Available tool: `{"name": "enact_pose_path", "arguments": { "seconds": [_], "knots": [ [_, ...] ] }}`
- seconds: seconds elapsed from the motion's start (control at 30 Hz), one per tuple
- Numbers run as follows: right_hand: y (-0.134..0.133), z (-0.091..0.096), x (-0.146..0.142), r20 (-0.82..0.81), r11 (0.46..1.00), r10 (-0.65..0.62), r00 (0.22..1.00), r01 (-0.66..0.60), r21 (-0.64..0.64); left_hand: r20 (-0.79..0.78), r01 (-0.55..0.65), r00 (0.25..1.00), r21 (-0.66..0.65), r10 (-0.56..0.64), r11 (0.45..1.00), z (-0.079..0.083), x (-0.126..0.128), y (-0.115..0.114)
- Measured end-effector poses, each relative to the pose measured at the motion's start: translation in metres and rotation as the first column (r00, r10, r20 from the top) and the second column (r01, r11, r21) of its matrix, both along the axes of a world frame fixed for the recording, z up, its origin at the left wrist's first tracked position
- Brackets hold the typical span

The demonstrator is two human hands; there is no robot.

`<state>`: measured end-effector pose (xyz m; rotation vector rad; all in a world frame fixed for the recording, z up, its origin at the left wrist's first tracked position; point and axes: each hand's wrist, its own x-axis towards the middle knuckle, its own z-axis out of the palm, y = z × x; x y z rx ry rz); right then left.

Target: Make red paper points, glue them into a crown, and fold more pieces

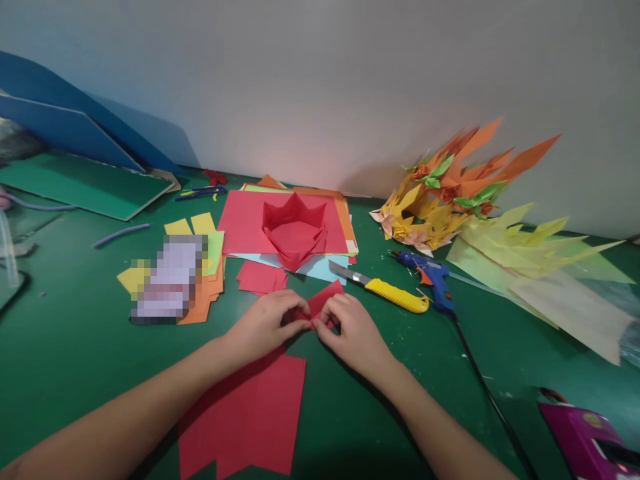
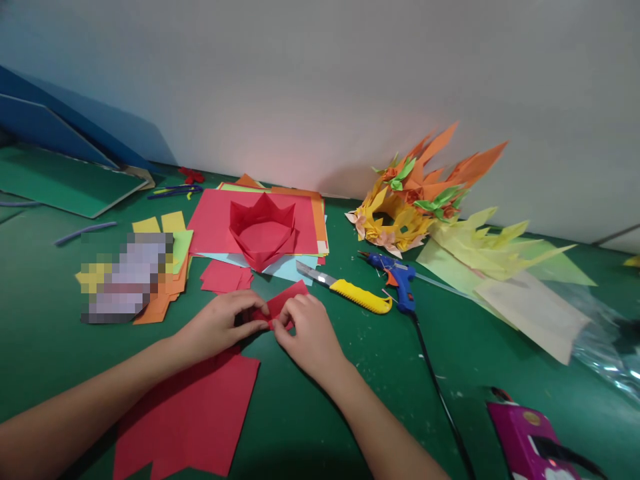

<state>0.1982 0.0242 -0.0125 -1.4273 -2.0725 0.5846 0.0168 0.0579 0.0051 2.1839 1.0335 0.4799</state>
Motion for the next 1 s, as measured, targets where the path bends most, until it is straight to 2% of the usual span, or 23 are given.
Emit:
{"name": "enact_pose_path", "arguments": {
  "seconds": [1.0],
  "knots": [
    [0.0011, 0.0012, -0.0012, -0.008, 1.0, -0.016, 1.0, 0.016, -0.013, -0.004, -0.005, 1.0, 0.017, 0.005, 1.0, 0.0005, 0.0029, -0.0037]
  ]
}}
